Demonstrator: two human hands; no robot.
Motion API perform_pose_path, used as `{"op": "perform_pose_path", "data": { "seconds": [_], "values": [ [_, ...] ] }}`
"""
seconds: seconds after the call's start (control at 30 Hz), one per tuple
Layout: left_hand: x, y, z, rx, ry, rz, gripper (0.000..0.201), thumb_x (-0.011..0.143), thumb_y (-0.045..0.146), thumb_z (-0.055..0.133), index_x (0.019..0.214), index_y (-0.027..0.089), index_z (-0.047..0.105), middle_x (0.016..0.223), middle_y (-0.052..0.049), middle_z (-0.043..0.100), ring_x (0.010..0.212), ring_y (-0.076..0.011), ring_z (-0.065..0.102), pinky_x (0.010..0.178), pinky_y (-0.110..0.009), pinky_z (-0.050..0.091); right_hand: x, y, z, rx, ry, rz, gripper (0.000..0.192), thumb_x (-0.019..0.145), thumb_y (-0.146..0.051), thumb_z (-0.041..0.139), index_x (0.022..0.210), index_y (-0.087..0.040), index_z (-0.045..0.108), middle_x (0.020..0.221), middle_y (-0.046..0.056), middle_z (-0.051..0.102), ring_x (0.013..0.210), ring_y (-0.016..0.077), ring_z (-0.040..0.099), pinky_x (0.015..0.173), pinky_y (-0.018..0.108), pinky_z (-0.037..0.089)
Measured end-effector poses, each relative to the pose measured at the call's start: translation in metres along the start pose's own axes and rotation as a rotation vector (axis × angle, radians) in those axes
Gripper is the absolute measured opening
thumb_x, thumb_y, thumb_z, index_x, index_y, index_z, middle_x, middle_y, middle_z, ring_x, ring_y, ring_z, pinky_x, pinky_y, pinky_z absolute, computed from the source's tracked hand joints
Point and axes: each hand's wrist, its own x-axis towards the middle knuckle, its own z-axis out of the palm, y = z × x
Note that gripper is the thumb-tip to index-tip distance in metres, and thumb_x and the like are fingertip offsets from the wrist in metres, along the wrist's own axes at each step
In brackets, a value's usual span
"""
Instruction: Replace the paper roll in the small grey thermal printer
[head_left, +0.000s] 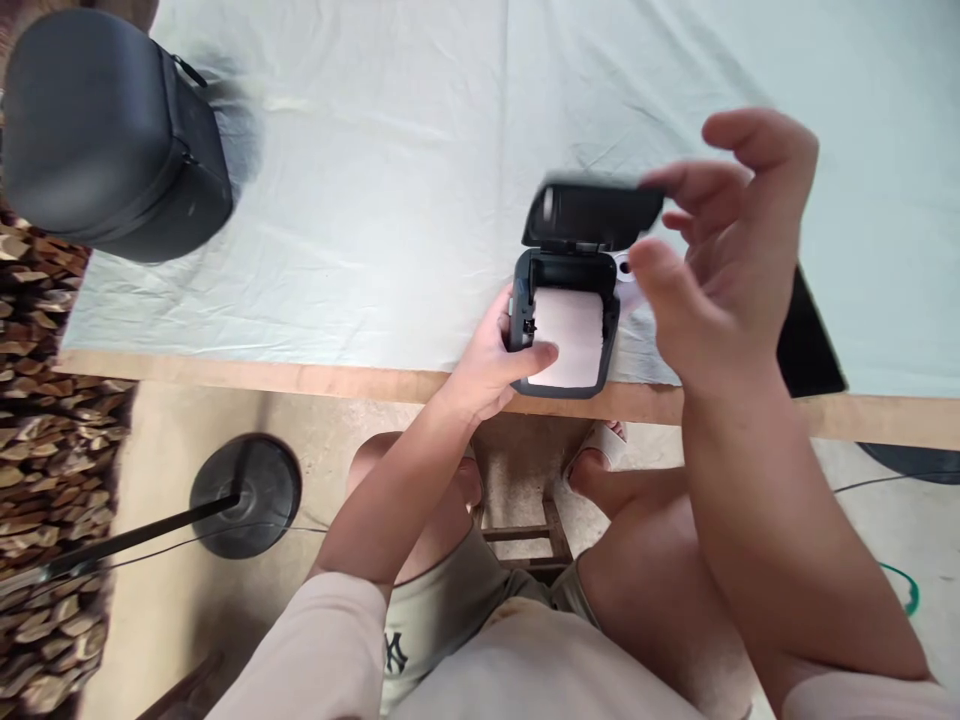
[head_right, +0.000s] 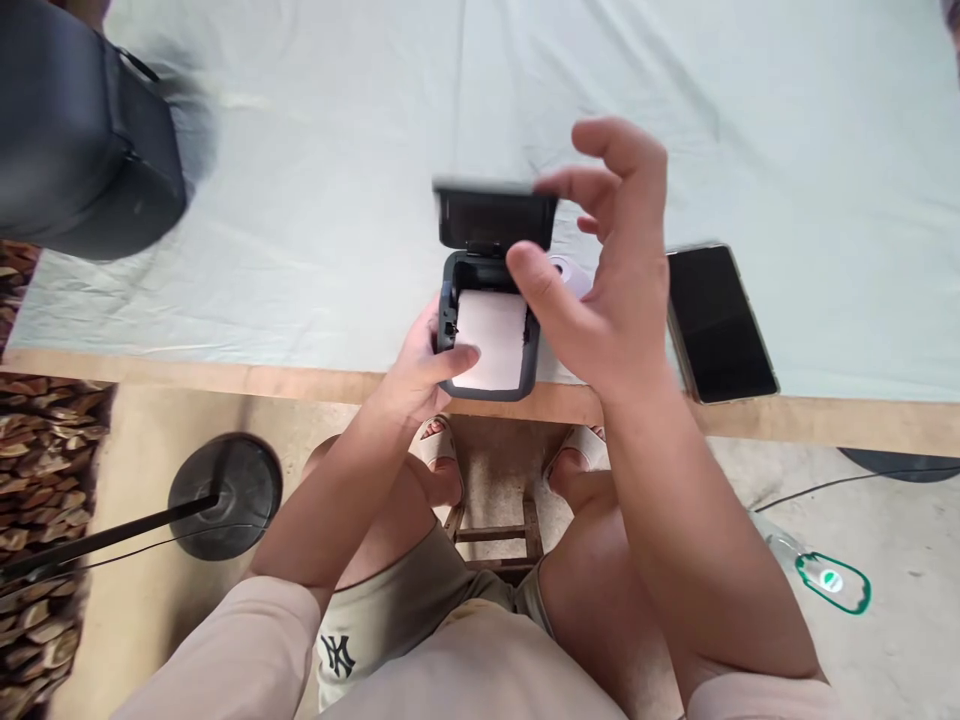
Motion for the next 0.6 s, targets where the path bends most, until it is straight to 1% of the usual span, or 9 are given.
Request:
{"op": "perform_pose_path", "data": {
  "seconds": [0.07,0.1,0.13,0.2,0.27,0.33,0.47,0.53,0.6],
  "values": [
    [-0.001,-0.002,-0.001,-0.01,0.016,0.018,0.076,0.056,0.037,0.118,0.119,0.028,0.076,0.088,0.006,0.073,0.075,-0.0117,0.067,0.071,-0.026,0.054,0.001,-0.003,-0.001,0.074,0.065,-0.055,0.048,0.11,-0.062,0.054,0.147,-0.032,0.056,0.141,0.01,0.066,0.123,0.0303,0.079,0.112,0.053,0.063],
    [-0.001,-0.003,-0.002,-0.021,0.024,0.027,0.076,0.056,0.038,0.119,0.119,0.027,0.077,0.09,0.006,0.075,0.077,-0.0119,0.069,0.072,-0.026,0.056,0.001,-0.007,-0.003,0.089,0.075,-0.069,0.038,0.112,-0.055,0.056,0.142,-0.032,0.06,0.137,0.01,0.068,0.121,0.0303,0.08,0.11,0.052,0.064],
    [-0.002,-0.004,-0.002,-0.035,0.029,0.035,0.076,0.058,0.039,0.119,0.12,0.027,0.077,0.092,0.005,0.078,0.079,-0.0127,0.072,0.074,-0.026,0.059,0.002,-0.012,-0.005,0.067,0.031,-0.062,0.033,0.112,-0.048,0.059,0.141,-0.032,0.062,0.136,0.01,0.07,0.124,0.0306,0.08,0.111,0.051,0.064],
    [-0.003,-0.005,-0.001,-0.071,0.033,0.042,0.074,0.062,0.045,0.117,0.122,0.027,0.078,0.097,0.003,0.082,0.082,-0.016,0.079,0.075,-0.028,0.064,0.003,-0.023,-0.008,-0.012,-0.13,-0.042,0.033,0.107,-0.039,0.067,0.14,-0.031,0.066,0.138,0.011,0.075,0.135,0.0328,0.078,0.115,0.052,0.065],
    [-0.005,-0.004,0.0,-0.105,0.062,0.051,0.07,0.068,0.056,0.114,0.121,0.027,0.078,0.102,0.0,0.086,0.085,-0.0195,0.083,0.074,-0.03,0.067,0.004,-0.035,-0.009,-0.091,-0.325,-0.031,0.038,0.102,-0.034,0.072,0.14,-0.031,0.07,0.142,0.011,0.079,0.139,0.0348,0.077,0.119,0.056,0.065],
    [-0.007,-0.002,0.002,-0.13,0.103,0.051,0.067,0.072,0.063,0.11,0.117,0.025,0.078,0.103,-0.001,0.086,0.086,-0.0212,0.085,0.073,-0.031,0.068,0.003,-0.042,-0.005,-0.132,-0.441,-0.028,0.038,0.103,-0.03,0.071,0.14,-0.032,0.073,0.148,0.012,0.081,0.139,0.0362,0.077,0.119,0.059,0.065],
    [-0.007,0.001,0.005,-0.164,0.119,0.042,0.052,0.078,0.057,0.106,0.104,0.022,0.077,0.091,-0.001,0.082,0.081,-0.0194,0.082,0.071,-0.029,0.065,0.0,-0.041,0.006,-0.102,-0.464,-0.027,0.032,0.106,-0.027,0.065,0.135,-0.031,0.078,0.15,0.012,0.082,0.138,0.0366,0.079,0.114,0.058,0.067],
    [-0.006,0.002,0.006,-0.179,0.101,0.039,0.05,0.08,0.053,0.106,0.108,0.022,0.079,0.09,-0.001,0.082,0.083,-0.0202,0.083,0.07,-0.029,0.064,-0.001,-0.036,0.008,-0.085,-0.465,-0.016,0.031,0.106,-0.028,0.064,0.134,-0.03,0.078,0.148,0.011,0.083,0.137,0.0361,0.079,0.112,0.057,0.068],
    [-0.005,0.002,0.007,-0.203,0.101,0.019,0.049,0.087,0.052,0.102,0.12,0.022,0.081,0.098,-0.003,0.087,0.095,-0.0249,0.088,0.078,-0.031,0.068,-0.001,-0.033,0.006,-0.081,-0.45,-0.02,0.031,0.105,-0.031,0.066,0.134,-0.029,0.077,0.149,0.011,0.082,0.137,0.0362,0.08,0.112,0.057,0.069]
  ]
}}
